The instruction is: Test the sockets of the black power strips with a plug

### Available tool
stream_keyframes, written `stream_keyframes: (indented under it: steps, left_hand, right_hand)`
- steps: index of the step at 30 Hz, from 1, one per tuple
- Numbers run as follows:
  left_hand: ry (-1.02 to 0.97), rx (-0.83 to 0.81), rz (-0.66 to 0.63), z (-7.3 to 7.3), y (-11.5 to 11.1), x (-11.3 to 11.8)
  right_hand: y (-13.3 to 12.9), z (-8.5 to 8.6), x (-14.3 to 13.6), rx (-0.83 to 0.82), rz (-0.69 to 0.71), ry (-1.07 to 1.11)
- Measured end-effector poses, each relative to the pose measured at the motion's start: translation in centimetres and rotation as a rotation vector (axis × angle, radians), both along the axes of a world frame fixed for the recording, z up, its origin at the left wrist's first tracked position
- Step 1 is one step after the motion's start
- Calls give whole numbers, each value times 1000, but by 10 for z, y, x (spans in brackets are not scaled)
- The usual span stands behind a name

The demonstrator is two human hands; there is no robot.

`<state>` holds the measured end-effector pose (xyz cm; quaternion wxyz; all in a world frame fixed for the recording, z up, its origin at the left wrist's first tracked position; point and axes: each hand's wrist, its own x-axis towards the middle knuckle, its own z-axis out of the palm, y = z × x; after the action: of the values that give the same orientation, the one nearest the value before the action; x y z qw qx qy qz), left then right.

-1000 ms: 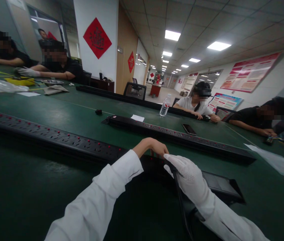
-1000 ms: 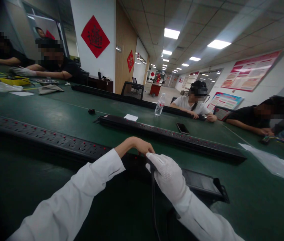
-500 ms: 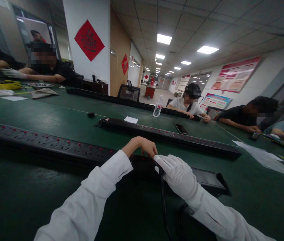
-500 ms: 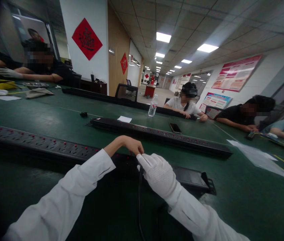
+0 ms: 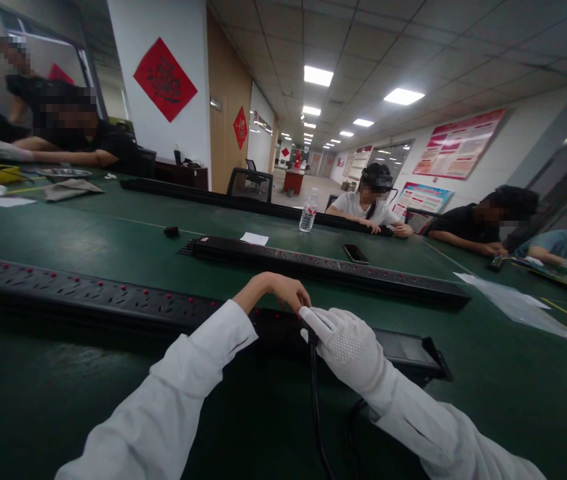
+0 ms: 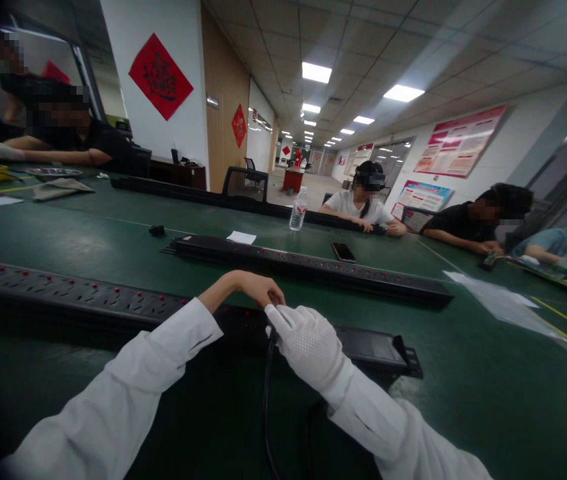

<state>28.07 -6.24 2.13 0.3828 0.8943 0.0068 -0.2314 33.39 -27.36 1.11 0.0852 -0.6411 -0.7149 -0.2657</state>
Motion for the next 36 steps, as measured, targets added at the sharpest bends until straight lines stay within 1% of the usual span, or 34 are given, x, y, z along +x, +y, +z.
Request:
stream_keyframes:
  steps: [6,11,15,19,22,26,27,29,33,36]
  left_hand:
    - [-24,-10,-13,1,0,-1]
    - [-2,18,26,-2,0,-1]
    - [4,15,42,-3,0,-1]
    - [5,9,35,-2,-1,-2]
    - [-38,7,-9,-1,-4,-6]
    - [-183,-5,-59,-3,-14,-18]
    - [-220,13,-46,-4,-17,-22]
    - [-293,99,17,-7,-26,-33]
    - [-480,376,203,-15,-43,-57]
    - [-617,591,277,-21,-54,-74]
  right_hand:
    - [3,-4,-2,-9,35,-9]
    - [4,-12,-1,-6,19,3]
    - [4,-20,2,20,64,87]
    - [4,-27,2,74,44,158]
    - [4,-30,1,85,34,176]
    - [5,-32,0,99,46,209]
    - [5,-32,0,92,45,217]
    - [4,-33,0,72,43,230]
    - [2,-36,1,61,53,260]
    - [1,-38,0,72,56,270]
